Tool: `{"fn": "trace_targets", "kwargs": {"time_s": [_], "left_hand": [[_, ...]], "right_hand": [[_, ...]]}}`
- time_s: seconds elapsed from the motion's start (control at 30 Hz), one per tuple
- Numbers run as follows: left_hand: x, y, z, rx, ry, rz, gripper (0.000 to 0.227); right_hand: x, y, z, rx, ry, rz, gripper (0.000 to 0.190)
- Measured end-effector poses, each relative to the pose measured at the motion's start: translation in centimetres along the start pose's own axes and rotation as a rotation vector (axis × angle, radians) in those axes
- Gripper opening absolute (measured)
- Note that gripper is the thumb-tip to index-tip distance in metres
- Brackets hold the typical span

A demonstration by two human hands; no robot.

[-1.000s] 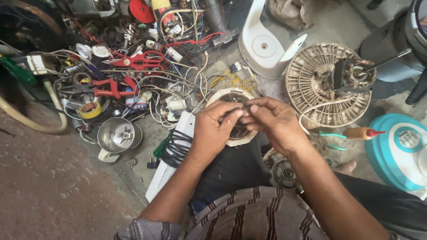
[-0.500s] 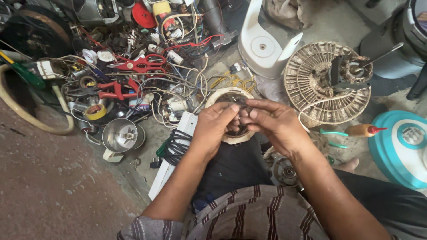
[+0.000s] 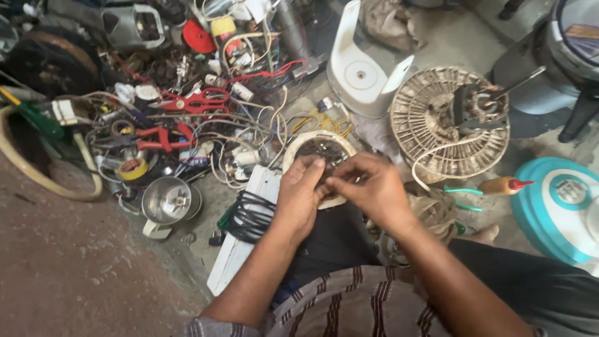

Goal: The person sorts through small metal parts in a bowl and then picks up a fan motor assembly. They manipulate the motor housing and internal components with their hands, appearing to inspect or adjust the mechanism.

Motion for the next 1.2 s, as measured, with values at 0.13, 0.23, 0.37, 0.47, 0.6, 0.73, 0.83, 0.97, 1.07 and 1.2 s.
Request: {"fn": "trace_targets", "kwargs": {"time_s": [0.13, 0.23, 0.37, 0.47, 0.6, 0.73, 0.83, 0.97, 1.07, 1.2], "left_hand": [[-0.2, 0.1, -0.4, 0.085, -0.160, 0.051, 0.020], [0.1, 0.2, -0.5, 0.070, -0.420, -0.034, 0.023], [0.2, -0.3, 0.8, 0.049, -0.639, -0.032, 0.017], [-2.0, 0.3, 4.4, -0.410, -1.374, -0.167, 0.013], [-3.9, 0.3, 5.2, -0.341, -1.743, -0.227, 0.024], [-4.3, 0.6, 4.7, -0.414, -1.969, -0.290, 0.034], [-4.1, 0.9, 4.2, -0.488, -1.935, -0.287, 0.032], [-3.7, 1.2, 4.1, -0.473, -1.869, -0.273, 0.042], [-2.9, 1.1, 4.1, -0.386, -1.760, -0.245, 0.045], [-2.5, 0.9, 4.0, -0.409, -1.801, -0.268, 0.042]], "right_hand": [[-0.5, -0.4, 0.7, -0.159, -0.161, 0.076, 0.022], [-0.3, -0.3, 1.3, -0.028, -0.208, 0.113, 0.018], [0.7, 0.3, 2.1, 0.022, -0.356, 0.150, 0.016], [3.2, 1.5, 3.4, -0.067, -0.463, 0.240, 0.017], [7.7, 4.5, 5.1, -0.200, -0.466, 0.403, 0.018], [14.3, 7.6, 6.0, -0.077, -0.336, 0.679, 0.016], [20.6, 8.0, 4.9, -0.102, -0.105, 0.750, 0.016], [25.2, 5.9, 1.2, 0.015, 0.364, 0.678, 0.027], [26.7, 3.5, 0.5, 0.010, 0.505, 0.535, 0.028], [27.7, 1.5, 1.6, -0.039, 0.534, 0.386, 0.026]]}}
Point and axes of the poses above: each hand's wrist, its own y-axis away from the middle knuckle, its own x-axis out of the back of the hand, z = x × y, the point moved 4 cm from there along -y, towards the middle knuckle, and after that the axes turned 14 degrees about -z, right-handed, at the moved point
